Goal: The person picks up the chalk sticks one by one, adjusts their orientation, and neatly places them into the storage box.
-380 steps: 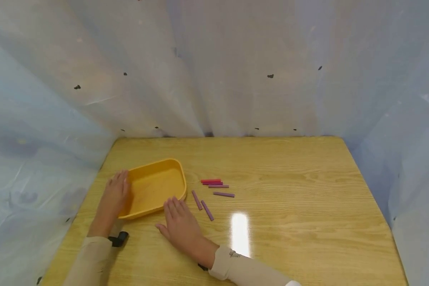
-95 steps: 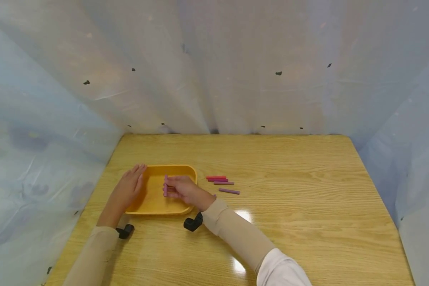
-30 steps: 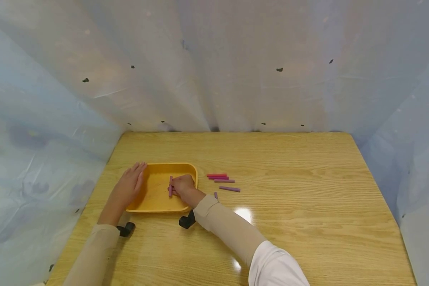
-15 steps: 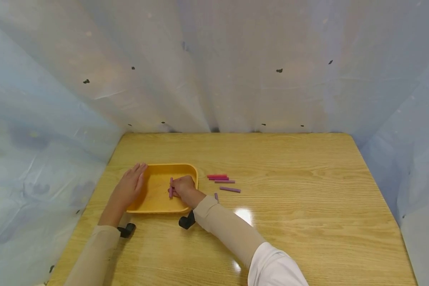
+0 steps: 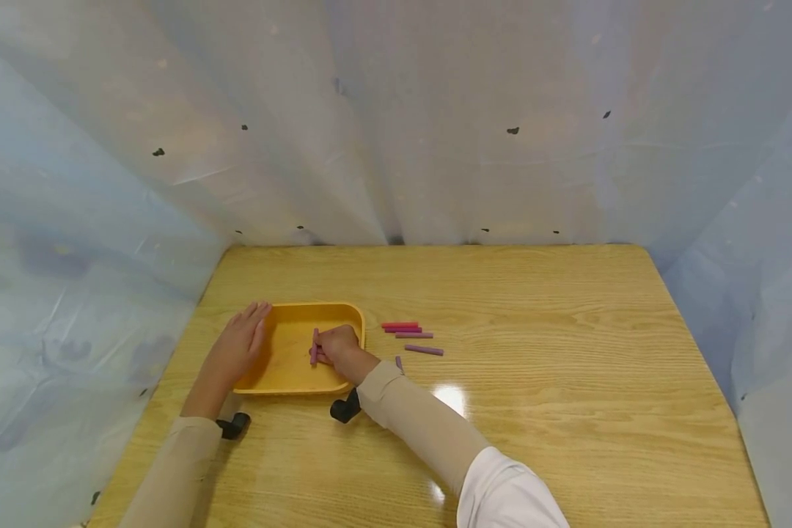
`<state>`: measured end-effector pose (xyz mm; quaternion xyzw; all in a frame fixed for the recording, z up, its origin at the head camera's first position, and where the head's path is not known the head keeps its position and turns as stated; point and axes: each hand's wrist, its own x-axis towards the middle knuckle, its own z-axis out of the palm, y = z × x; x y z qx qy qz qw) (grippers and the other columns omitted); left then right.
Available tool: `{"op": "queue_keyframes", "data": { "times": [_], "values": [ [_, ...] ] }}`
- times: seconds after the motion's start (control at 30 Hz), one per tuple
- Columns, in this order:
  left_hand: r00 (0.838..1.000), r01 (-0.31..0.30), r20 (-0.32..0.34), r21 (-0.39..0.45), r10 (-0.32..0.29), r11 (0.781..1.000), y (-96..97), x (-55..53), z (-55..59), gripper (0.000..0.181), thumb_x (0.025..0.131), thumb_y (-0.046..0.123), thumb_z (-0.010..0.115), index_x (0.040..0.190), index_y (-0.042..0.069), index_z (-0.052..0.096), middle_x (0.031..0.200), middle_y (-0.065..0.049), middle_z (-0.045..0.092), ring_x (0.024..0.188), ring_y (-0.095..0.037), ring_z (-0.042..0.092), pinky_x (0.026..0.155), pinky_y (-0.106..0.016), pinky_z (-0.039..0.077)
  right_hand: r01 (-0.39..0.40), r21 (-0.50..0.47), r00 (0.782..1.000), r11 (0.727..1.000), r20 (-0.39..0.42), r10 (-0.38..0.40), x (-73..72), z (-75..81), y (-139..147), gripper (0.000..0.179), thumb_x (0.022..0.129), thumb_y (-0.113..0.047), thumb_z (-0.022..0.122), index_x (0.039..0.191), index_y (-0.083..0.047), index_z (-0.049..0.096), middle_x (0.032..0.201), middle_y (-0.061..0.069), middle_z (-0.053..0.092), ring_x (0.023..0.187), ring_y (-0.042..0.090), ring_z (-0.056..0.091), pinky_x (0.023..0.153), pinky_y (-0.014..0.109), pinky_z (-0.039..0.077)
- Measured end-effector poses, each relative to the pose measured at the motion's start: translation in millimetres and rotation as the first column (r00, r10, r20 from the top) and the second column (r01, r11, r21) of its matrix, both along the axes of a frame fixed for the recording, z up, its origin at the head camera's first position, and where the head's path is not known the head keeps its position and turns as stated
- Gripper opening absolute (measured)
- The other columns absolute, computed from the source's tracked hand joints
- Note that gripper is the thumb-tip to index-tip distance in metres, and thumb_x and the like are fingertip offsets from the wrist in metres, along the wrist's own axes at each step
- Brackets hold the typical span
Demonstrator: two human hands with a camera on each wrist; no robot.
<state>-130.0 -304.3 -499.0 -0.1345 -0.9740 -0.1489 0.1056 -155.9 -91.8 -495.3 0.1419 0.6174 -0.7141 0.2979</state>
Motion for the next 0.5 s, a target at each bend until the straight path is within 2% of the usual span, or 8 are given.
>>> {"op": "queue_keyframes", "data": {
  "times": [0.2, 0.5],
  "values": [
    [1.0, -0.004, -0.001, -0.005, 0.004, 1.0, 0.8, -0.1, 1.4, 0.043, 0.099, 0.014, 0.043, 0.139, 0.002, 0.042, 0.141, -0.015, 0.041, 0.132, -0.032, 0.033, 0.107, -0.052, 0.023, 0.012, 0.001, 1.0, 1.0, 0.029, -0.012, -0.7, 1.6, -0.3, 0.024, 0.093, -0.002, 0.051, 0.11, 0.013, 0.059, 0.097, 0.021, 0.065, 0.087, 0.028, 0.067, 0.076, 0.032, 0.054],
    [1.0, -0.006, 0.008, -0.009, 0.006, 1.0, 0.9, -0.1, 2.0, 0.042, 0.099, 0.015, 0.042, 0.14, 0.002, 0.041, 0.142, -0.014, 0.04, 0.132, -0.032, 0.032, 0.108, -0.05, 0.022, -0.002, -0.001, 1.0, 1.0, 0.028, 0.002, -1.6, 2.4, 0.5, 0.026, 0.093, -0.002, 0.051, 0.114, 0.013, 0.056, 0.098, 0.02, 0.065, 0.09, 0.027, 0.066, 0.076, 0.031, 0.054]
  ]
}}
